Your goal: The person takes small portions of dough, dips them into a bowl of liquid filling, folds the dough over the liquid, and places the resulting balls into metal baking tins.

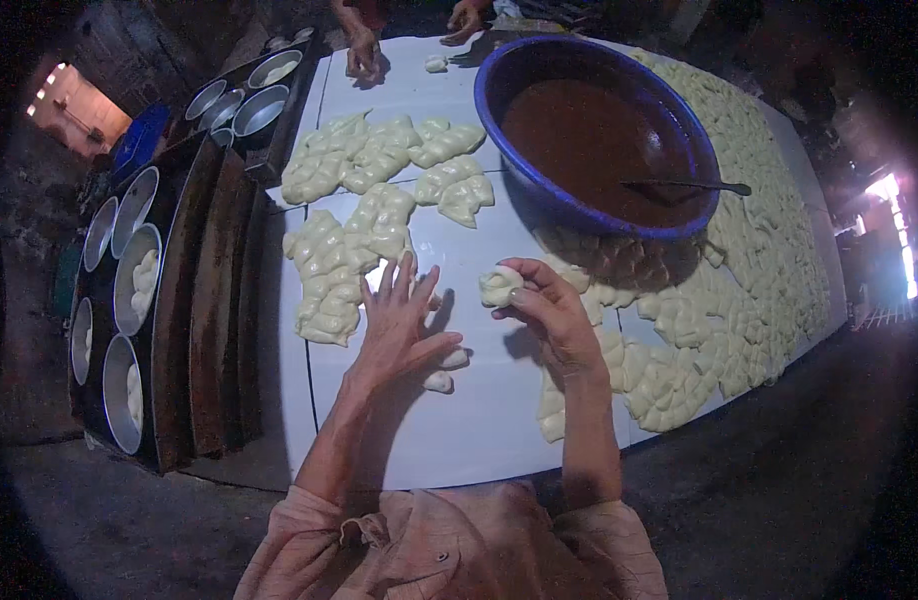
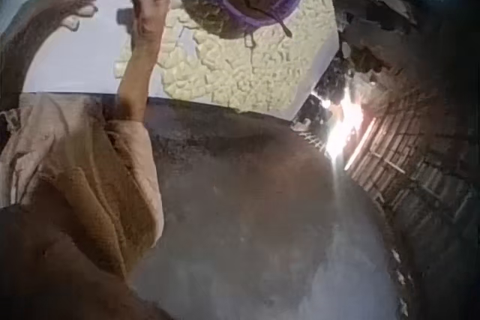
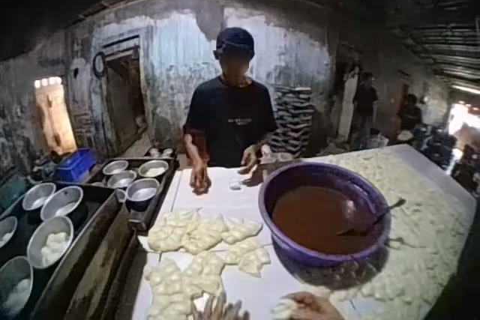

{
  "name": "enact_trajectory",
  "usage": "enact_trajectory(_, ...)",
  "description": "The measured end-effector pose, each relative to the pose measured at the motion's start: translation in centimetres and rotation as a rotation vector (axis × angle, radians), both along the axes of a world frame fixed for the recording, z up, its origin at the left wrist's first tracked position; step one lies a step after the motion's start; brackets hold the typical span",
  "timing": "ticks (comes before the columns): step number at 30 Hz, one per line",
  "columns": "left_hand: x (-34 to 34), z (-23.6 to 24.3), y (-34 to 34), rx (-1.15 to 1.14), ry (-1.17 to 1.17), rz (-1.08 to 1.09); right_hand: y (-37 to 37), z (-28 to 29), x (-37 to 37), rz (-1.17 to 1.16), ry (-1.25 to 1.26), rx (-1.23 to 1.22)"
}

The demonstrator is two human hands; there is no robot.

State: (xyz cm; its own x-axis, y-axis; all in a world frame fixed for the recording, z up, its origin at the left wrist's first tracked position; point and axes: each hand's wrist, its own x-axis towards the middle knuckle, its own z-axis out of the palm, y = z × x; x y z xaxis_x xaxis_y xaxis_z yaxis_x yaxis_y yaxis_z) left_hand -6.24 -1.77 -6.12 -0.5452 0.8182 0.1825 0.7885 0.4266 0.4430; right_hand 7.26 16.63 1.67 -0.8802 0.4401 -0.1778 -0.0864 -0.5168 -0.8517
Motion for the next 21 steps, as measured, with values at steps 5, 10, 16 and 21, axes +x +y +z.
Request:
enact_trajectory(5,1.7,6.2,2.7,0.289,-0.564,-0.128,-1.2,-1.9,0.6,0.035,-0.137,0.129)
enact_trajectory(10,2.2,5.8,3.5,0.154,-0.796,-0.061,-1.2,-1.2,1.1,-0.066,-0.398,0.399)
enact_trajectory(16,4.9,5.3,7.2,0.685,-0.547,-0.09,-0.4,-0.8,1.8,-0.315,-0.128,0.758)
enact_trajectory(21,9.1,6.8,12.0,1.107,-0.784,-0.143,-1.0,3.5,2.2,-0.219,0.201,-0.103)
